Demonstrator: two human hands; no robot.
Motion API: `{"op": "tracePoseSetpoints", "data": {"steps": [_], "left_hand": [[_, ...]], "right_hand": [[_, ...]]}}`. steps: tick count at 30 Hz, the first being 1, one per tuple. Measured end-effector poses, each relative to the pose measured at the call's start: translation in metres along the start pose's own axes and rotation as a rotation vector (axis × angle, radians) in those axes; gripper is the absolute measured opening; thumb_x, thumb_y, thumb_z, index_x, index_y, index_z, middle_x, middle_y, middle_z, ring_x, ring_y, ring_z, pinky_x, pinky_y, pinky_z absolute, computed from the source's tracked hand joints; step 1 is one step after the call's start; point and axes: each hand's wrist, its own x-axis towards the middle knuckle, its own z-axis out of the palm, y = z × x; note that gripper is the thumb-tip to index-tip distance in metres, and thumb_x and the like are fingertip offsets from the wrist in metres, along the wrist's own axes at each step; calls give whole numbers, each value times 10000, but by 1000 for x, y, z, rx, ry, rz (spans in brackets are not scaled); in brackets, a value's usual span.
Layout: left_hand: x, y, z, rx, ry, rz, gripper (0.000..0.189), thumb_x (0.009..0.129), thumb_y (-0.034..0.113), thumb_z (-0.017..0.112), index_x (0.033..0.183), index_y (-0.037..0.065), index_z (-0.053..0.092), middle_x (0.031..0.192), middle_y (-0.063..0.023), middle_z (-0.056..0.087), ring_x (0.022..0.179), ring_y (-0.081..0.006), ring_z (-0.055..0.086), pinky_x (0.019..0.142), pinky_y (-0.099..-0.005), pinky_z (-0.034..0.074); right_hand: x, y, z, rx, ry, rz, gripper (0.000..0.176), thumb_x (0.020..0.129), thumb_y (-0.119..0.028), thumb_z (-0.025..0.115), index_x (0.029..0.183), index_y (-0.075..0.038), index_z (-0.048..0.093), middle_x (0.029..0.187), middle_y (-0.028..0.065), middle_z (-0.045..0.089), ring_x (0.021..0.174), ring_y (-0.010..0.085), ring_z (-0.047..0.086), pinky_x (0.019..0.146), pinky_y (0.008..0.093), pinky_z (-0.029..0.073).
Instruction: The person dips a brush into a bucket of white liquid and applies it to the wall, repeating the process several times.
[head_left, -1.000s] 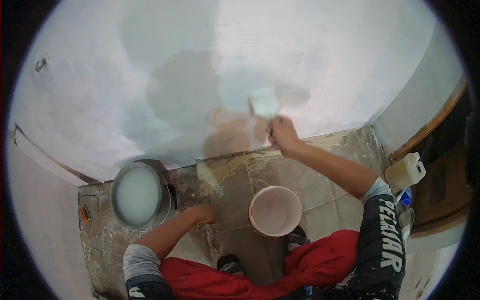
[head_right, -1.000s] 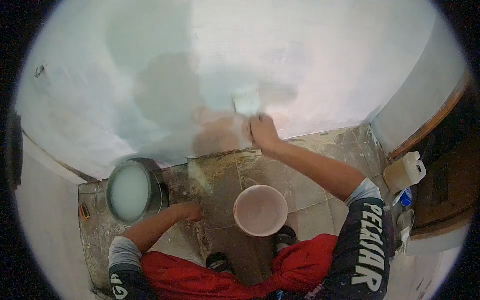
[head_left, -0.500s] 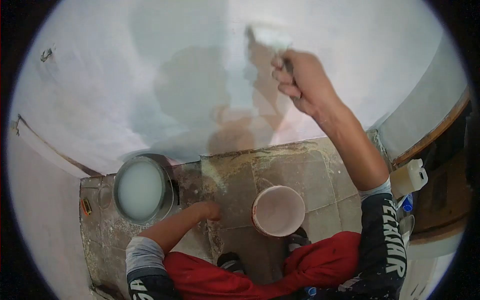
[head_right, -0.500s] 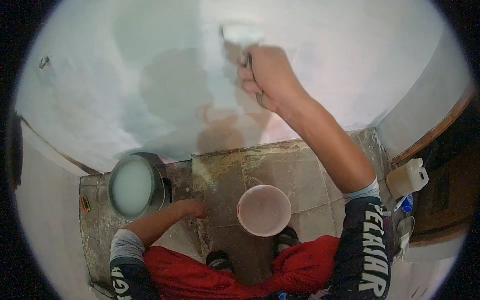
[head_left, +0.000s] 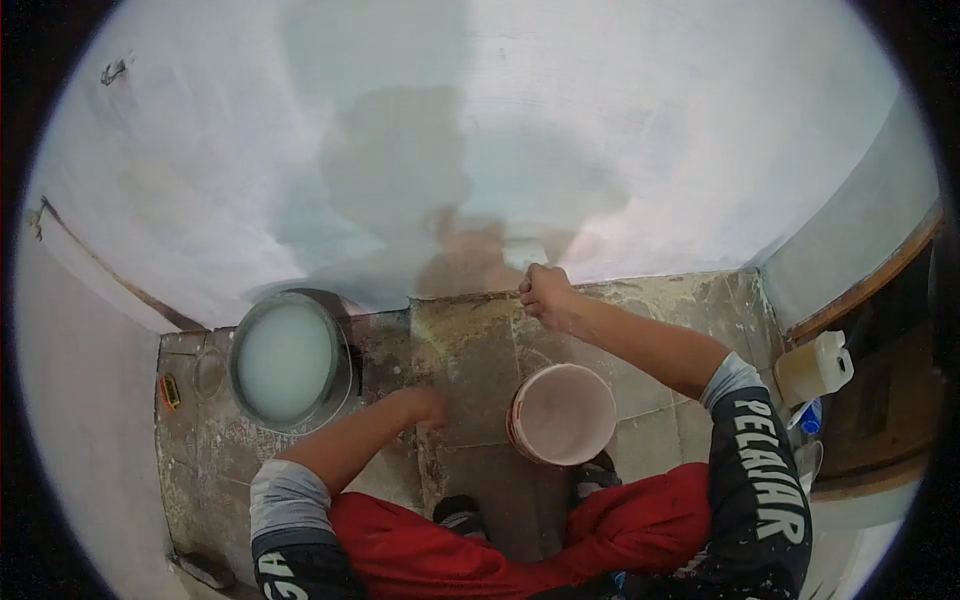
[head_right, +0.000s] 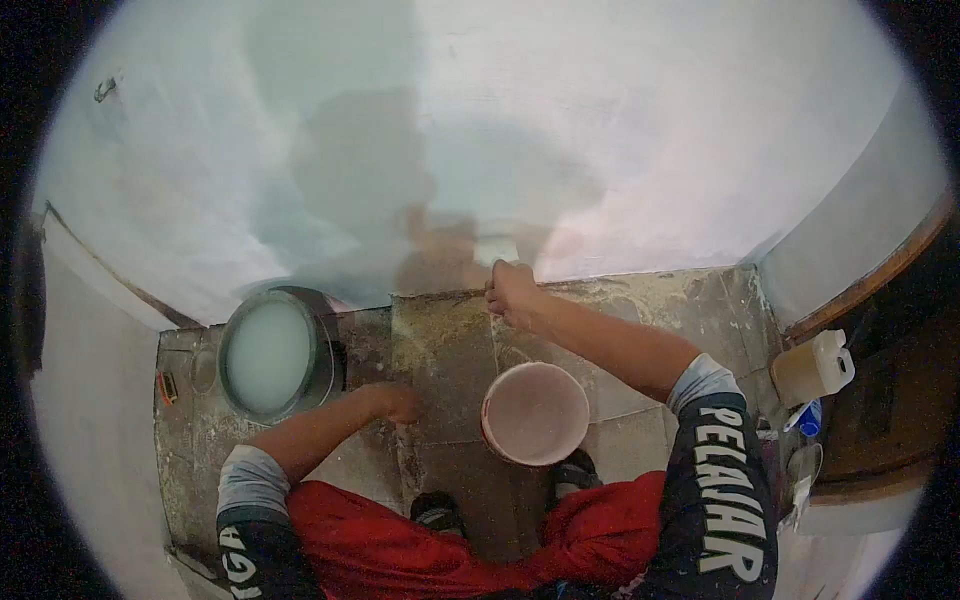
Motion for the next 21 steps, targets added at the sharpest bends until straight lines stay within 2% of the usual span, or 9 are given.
{"op": "tracePoseSetpoints", "data": {"steps": [1, 7, 8, 10, 14, 15, 16, 19, 21], "left_hand": [[9, -4, 6, 153, -36, 68, 342, 750, 219, 565, 1003, 34, 703, 1034, -193, 670, 957, -345, 641, 795, -462, 491], [-6, 4, 0, 51, 15, -34, 323, 767, 224, 551, 975, 29, 702, 1041, -200, 665, 953, -332, 643, 787, -459, 491], [-23, 12, -10, 53, 11, -34, 323, 767, 224, 551, 975, 29, 702, 1041, -200, 665, 953, -332, 643, 787, -459, 491], [-71, 38, -40, -93, 32, -25, 335, 931, 193, 462, 1053, -48, 659, 1015, -207, 660, 972, -375, 624, 821, -490, 489], [-57, 31, -31, -15, -16, -23, 384, 954, 227, 411, 1074, -43, 655, 1080, -210, 646, 1021, -378, 605, 873, -502, 462], [-56, 29, -29, -63, 21, -66, 357, 873, 223, 462, 1037, -14, 674, 1068, -203, 654, 1006, -370, 616, 851, -479, 473], [-55, 29, -28, -111, 60, -108, 341, 791, 218, 514, 1001, 16, 693, 1056, -197, 663, 990, -363, 627, 830, -457, 484], [-58, 30, -27, -229, 101, -152, 341, 773, 203, 526, 1001, 14, 693, 1051, -200, 664, 995, -364, 628, 831, -460, 484], [-45, 21, -18, -170, 75, -108, 388, 856, 284, 488, 1064, 13, 671, 1101, -204, 644, 1025, -362, 614, 859, -472, 468]], "right_hand": [[0, -4, 0, -1, -3, 0, 74, 911, -150, 416, 915, -76, 420, 645, 48, 425, 451, 126, 375, 355, 281, 253], [-69, -120, 45, 108, -83, -119, 119, 909, -70, 356, 807, -55, 415, 677, 25, 429, 473, 54, 319, 326, 189, 171], [-84, -132, 48, 52, -118, -213, 127, 913, -81, 364, 797, -61, 411, 685, 20, 429, 471, 52, 314, 327, 193, 177], [-110, -149, 53, -4, -149, -306, 137, 917, -93, 372, 787, -66, 407, 693, 16, 430, 469, 49, 309, 328, 197, 182], [-133, -154, 61, -101, -216, -720, 128, 927, -141, 423, 815, -78, 421, 674, 2, 431, 456, 56, 321, 330, 209, 199], [-135, -151, 64, -61, -211, -846, 129, 927, -161, 442, 823, -87, 424, 668, 1, 436, 450, 62, 334, 331, 217, 208], [-129, -147, 65, -61, -211, -845, 129, 927, -161, 442, 823, -87, 424, 668, 1, 436, 450, 62, 334, 331, 217, 208], [-82, -114, 52, -69, -119, -743, 130, 922, -192, 467, 829, -119, 414, 663, 14, 456, 439, 88, 382, 335, 243, 234], [-52, -74, 40, -63, -86, -606, 126, 918, -187, 461, 824, -122, 409, 654, 20, 451, 430, 95, 378, 339, 249, 238]]}}
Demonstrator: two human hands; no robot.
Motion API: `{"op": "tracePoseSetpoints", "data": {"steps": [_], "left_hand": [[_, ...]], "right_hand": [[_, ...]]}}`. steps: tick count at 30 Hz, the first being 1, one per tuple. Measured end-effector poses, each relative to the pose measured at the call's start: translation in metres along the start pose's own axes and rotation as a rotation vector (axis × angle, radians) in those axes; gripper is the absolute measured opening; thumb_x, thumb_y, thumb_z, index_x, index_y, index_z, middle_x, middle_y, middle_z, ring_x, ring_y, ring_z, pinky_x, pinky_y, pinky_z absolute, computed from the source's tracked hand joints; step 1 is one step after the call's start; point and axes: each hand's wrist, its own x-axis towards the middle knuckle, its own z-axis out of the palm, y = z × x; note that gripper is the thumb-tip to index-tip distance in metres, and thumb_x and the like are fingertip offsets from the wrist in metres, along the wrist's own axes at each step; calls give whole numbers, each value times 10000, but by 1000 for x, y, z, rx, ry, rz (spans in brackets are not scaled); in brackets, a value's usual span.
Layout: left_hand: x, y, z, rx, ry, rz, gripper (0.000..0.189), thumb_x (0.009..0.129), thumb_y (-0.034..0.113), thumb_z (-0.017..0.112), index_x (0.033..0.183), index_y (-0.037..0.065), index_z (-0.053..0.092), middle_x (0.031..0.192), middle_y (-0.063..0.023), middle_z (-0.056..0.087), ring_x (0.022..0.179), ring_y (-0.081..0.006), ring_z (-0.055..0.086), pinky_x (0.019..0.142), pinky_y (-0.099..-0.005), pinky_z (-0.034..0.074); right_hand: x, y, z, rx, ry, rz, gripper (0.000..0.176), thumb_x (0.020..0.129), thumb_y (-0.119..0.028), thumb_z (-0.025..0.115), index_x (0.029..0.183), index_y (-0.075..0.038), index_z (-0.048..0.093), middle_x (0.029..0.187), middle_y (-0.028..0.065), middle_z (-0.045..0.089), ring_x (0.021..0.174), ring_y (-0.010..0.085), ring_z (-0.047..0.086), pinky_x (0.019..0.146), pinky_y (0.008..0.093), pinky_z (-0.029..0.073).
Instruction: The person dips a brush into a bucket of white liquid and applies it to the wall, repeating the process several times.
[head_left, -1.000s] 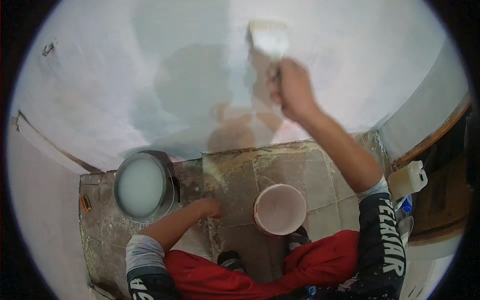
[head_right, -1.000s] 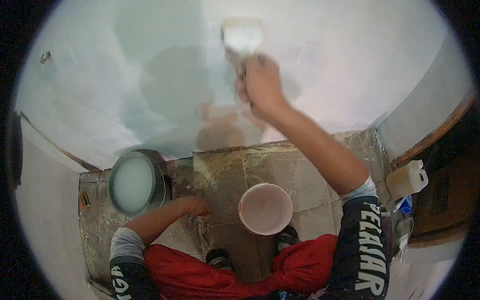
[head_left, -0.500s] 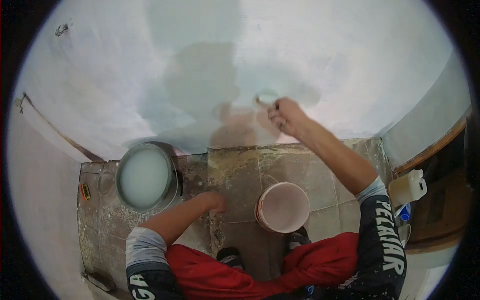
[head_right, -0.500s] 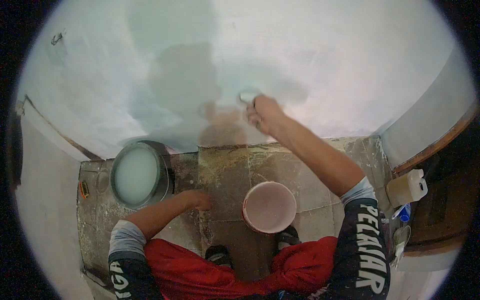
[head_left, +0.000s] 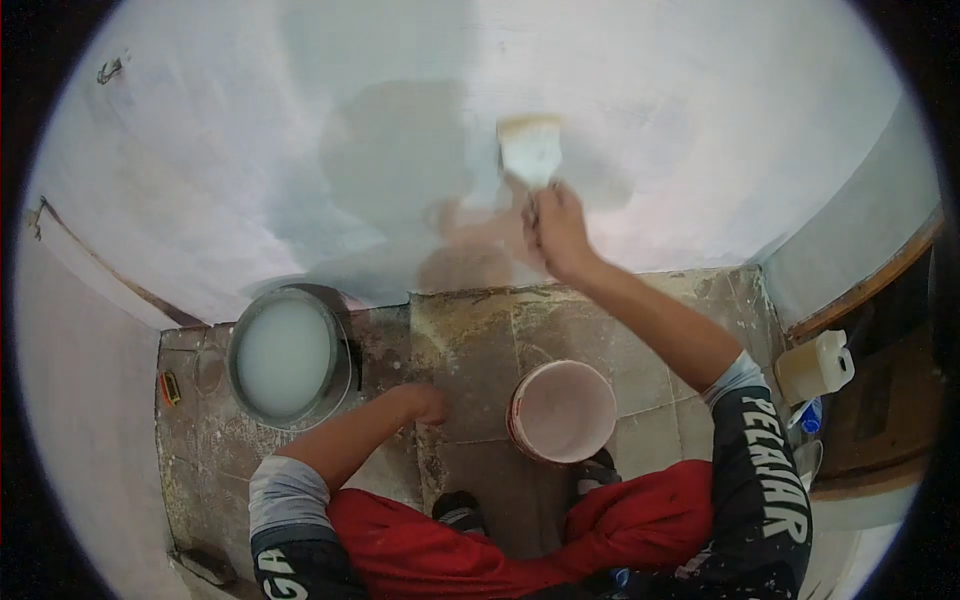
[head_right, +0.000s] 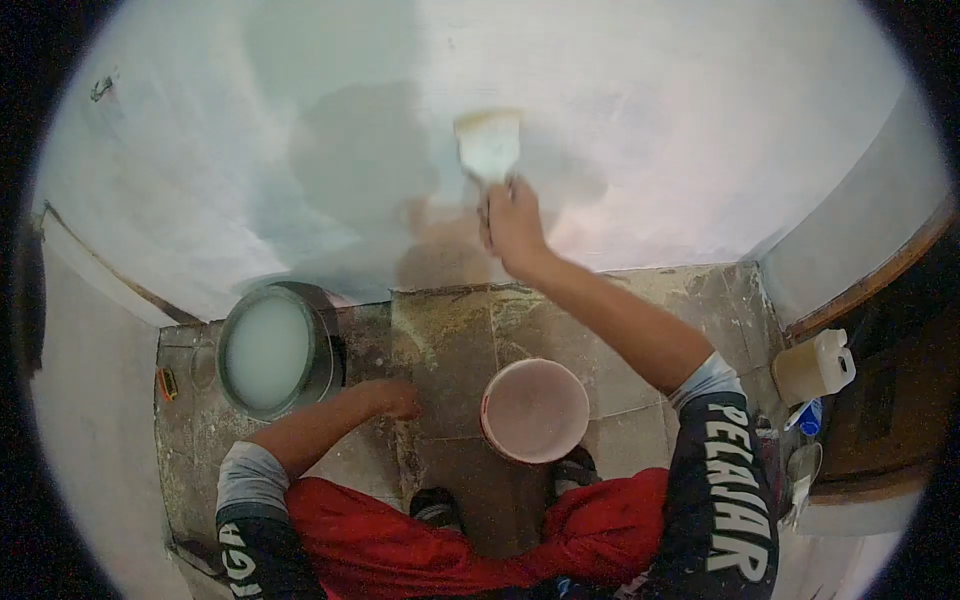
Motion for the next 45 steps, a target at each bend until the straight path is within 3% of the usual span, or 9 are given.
{"op": "tracePoseSetpoints", "data": {"steps": [6, 10, 15, 17, 21, 26, 32, 34, 45], "left_hand": [[-22, 22, -21, 103, -127, -34, 436, 963, 340, 415, 1157, 19, 637, 1180, -205, 611, 1069, -361, 590, 900, -479, 456], [-13, 14, -16, 224, -161, 109, 429, 957, 324, 422, 1148, 4, 635, 1185, -225, 602, 1035, -364, 603, 887, -478, 464], [-11, 12, -14, 173, -142, 38, 413, 912, 317, 481, 1140, 9, 636, 1181, -223, 604, 1036, -371, 600, 872, -479, 465], [-21, 18, -22, 111, -174, -25, 406, 898, 306, 495, 1139, 10, 635, 1183, -222, 604, 1046, -372, 597, 871, -478, 466], [-5, 10, -4, -33, -27, -91, 376, 819, 245, 515, 1062, 2, 667, 1102, -215, 639, 1026, -367, 613, 850, -463, 476], [-7, 15, -10, -39, 10, -107, 359, 739, 191, 523, 992, 4, 696, 1043, -222, 661, 990, -369, 633, 827, -454, 490], [-11, 13, -10, 50, -61, -39, 344, 770, 179, 502, 987, -8, 693, 1047, -222, 661, 986, -371, 633, 827, -461, 484], [-23, 21, -16, -22, 4, -54, 333, 772, 191, 513, 956, -19, 694, 1026, -224, 662, 968, -370, 636, 806, -465, 482], [20, -14, 20, -15, 49, 63, 310, 783, 245, 542, 895, 5, 704, 970, -223, 666, 923, -364, 639, 778, -462, 481]], "right_hand": [[-8, 81, -35, 78, -88, 491, 106, 907, -180, 432, 862, -88, 402, 650, 21, 418, 437, 99, 313, 344, 261, 213], [-5, 92, -61, 184, 157, 706, 109, 881, -137, 431, 795, -71, 416, 663, 39, 430, 465, 100, 326, 351, 261, 229], [21, 1, -83, 41, 177, 450, 106, 923, -89, 407, 859, -26, 464, 670, 72, 483, 431, 93, 333, 330, 232, 246], [29, -63, -92, 92, -31, 450, 89, 899, -66, 395, 843, -29, 453, 668, 42, 456, 463, 71, 349, 313, 214, 209], [-16, -140, -59, -127, -49, 3, 137, 928, -145, 396, 809, -89, 435, 680, -22, 424, 477, 35, 290, 320, 182, 170], [-15, -107, -74, -77, 25, -152, 162, 907, -187, 422, 829, -63, 491, 667, 38, 488, 435, 86, 369, 337, 241, 230], [11, 40, -133, -253, 113, 258, 179, 924, -219, 399, 806, -91, 437, 612, 14, 437, 404, 90, 334, 315, 243, 235], [26, 67, -157, 137, -36, 821, 142, 923, -186, 380, 826, -93, 424, 625, 9, 439, 418, 78, 309, 317, 223, 223], [2, -116, -101, -78, -31, 218, 146, 930, -155, 374, 822, -80, 438, 642, -46, 365, 424, 22, 228, 287, 163, 142]]}}
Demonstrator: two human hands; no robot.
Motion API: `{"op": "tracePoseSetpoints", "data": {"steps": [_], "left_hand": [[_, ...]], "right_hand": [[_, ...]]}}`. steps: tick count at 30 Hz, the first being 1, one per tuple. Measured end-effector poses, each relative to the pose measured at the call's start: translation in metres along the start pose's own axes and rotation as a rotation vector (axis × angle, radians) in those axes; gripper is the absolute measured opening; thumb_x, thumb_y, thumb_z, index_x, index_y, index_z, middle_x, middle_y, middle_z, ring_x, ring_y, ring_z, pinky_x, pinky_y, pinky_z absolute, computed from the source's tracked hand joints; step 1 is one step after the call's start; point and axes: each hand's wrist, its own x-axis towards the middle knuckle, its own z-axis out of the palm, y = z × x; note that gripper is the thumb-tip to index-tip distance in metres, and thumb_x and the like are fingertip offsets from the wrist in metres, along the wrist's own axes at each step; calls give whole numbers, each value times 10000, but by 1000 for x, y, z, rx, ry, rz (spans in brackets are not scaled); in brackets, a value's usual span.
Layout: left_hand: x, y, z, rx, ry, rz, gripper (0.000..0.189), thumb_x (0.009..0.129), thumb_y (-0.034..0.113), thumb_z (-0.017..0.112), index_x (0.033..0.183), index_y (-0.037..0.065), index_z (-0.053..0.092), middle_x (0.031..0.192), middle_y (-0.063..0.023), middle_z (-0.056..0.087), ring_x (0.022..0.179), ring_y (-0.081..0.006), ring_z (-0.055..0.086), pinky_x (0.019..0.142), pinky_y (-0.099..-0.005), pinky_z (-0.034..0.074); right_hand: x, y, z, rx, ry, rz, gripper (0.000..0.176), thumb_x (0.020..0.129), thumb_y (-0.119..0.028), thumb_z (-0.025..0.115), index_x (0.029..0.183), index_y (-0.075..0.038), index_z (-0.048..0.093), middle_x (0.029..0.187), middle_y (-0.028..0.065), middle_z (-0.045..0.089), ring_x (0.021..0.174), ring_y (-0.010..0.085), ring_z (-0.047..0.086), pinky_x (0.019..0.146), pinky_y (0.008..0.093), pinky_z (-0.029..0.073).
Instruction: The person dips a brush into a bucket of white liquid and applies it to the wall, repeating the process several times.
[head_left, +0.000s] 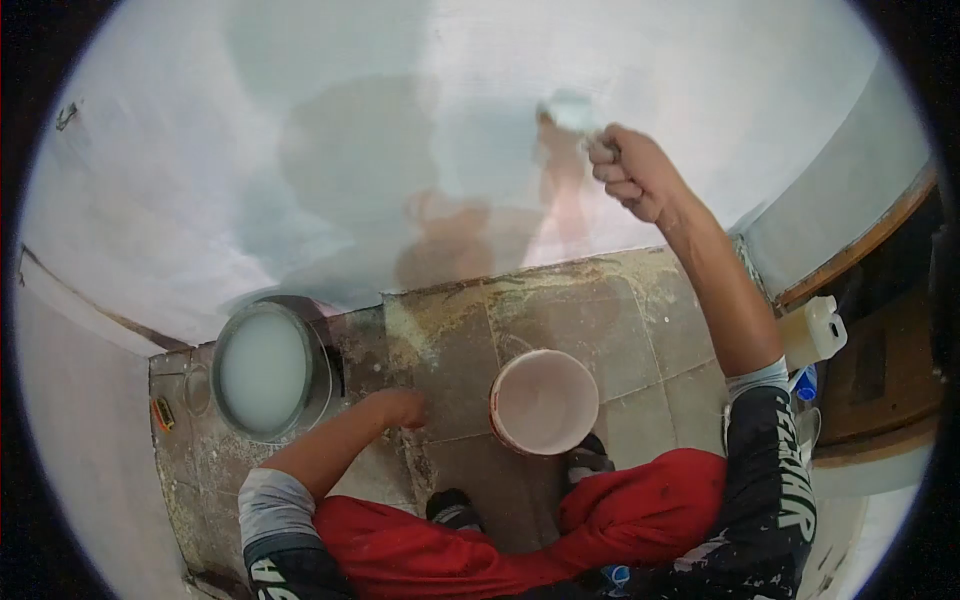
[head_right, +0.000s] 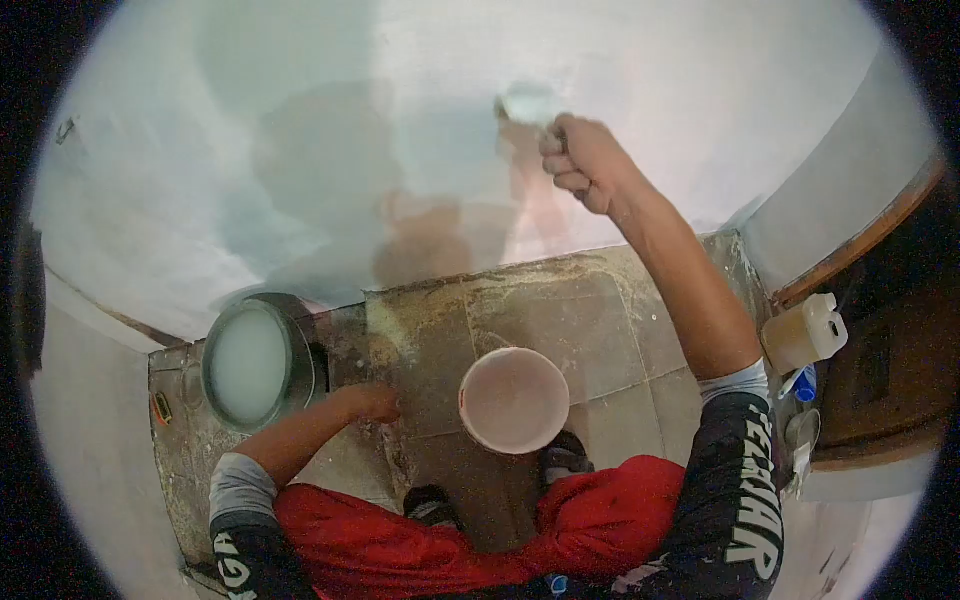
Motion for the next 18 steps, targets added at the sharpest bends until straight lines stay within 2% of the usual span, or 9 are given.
{"op": "tracePoseSetpoints", "data": {"steps": [2, 4, 7, 9, 11, 13, 14, 16, 18], "left_hand": [[-6, 8, -6, -16, 28, 2, 310, 785, 250, 541, 878, 2, 703, 953, -230, 664, 918, -367, 639, 775, -463, 482], [-21, 24, -28, -11, -43, -12, 323, 786, 245, 527, 878, -12, 700, 946, -229, 665, 940, -368, 637, 792, -463, 484], [7, 7, -6, 17, -37, -106, 325, 782, 227, 513, 879, -24, 697, 959, -225, 668, 949, -367, 638, 798, -467, 484], [-26, 33, -36, 4, -80, -132, 326, 778, 220, 509, 888, -23, 698, 977, -222, 669, 947, -365, 640, 798, -471, 484], [-39, 42, -44, -13, -123, -158, 328, 775, 213, 506, 896, -23, 699, 996, -219, 669, 946, -362, 642, 797, -475, 484], [-42, 39, -41, -61, -98, -150, 326, 763, 209, 518, 903, -22, 701, 1020, -215, 670, 944, -358, 645, 800, -484, 484], [-39, 36, -39, -67, -91, -157, 326, 763, 209, 518, 903, -22, 701, 1020, -215, 670, 944, -358, 645, 800, -484, 484], [-22, 30, -31, 177, -170, -46, 323, 753, 205, 533, 920, -14, 703, 1029, -218, 668, 955, -354, 645, 813, -488, 483], [-8, 17, -22, 156, -162, -63, 327, 760, 200, 533, 960, 6, 703, 1067, -215, 658, 981, -348, 639, 830, -480, 480]], "right_hand": [[-15, -8, 11, -37, 0, -65, 150, 933, -169, 384, 833, -76, 446, 640, -46, 363, 424, 24, 222, 295, 169, 143], [-23, -4, 18, -40, -2, -201, 171, 943, -200, 389, 837, -80, 450, 634, -34, 377, 418, 38, 251, 310, 195, 173], [-4, 56, 11, -102, 54, -298, 187, 944, -219, 382, 854, -76, 461, 627, -18, 398, 409, 64, 296, 319, 221, 203], [21, 109, -3, 11, -2, -126, 180, 915, -211, 431, 870, -47, 491, 599, 10, 444, 412, 96, 385, 322, 246, 238], [35, 158, -6, -48, 71, 9, 160, 916, -217, 444, 895, -68, 499, 599, 8, 445, 408, 98, 373, 326, 247, 247], [38, 185, -2, -36, 141, 266, 155, 913, -227, 456, 915, -82, 510, 606, 17, 454, 417, 102, 378, 336, 241, 254], [45, 202, -7, -39, 130, 261, 155, 913, -227, 456, 915, -82, 510, 606, 17, 454, 417, 102, 378, 336, 241, 254], [57, 228, -23, -58, 12, 513, 175, 911, -252, 464, 960, -95, 523, 628, 31, 472, 438, 110, 391, 339, 249, 265], [45, 218, -18, -132, -81, 514, 199, 907, -269, 473, 930, -76, 515, 622, 26, 464, 439, 105, 384, 341, 238, 253]]}}
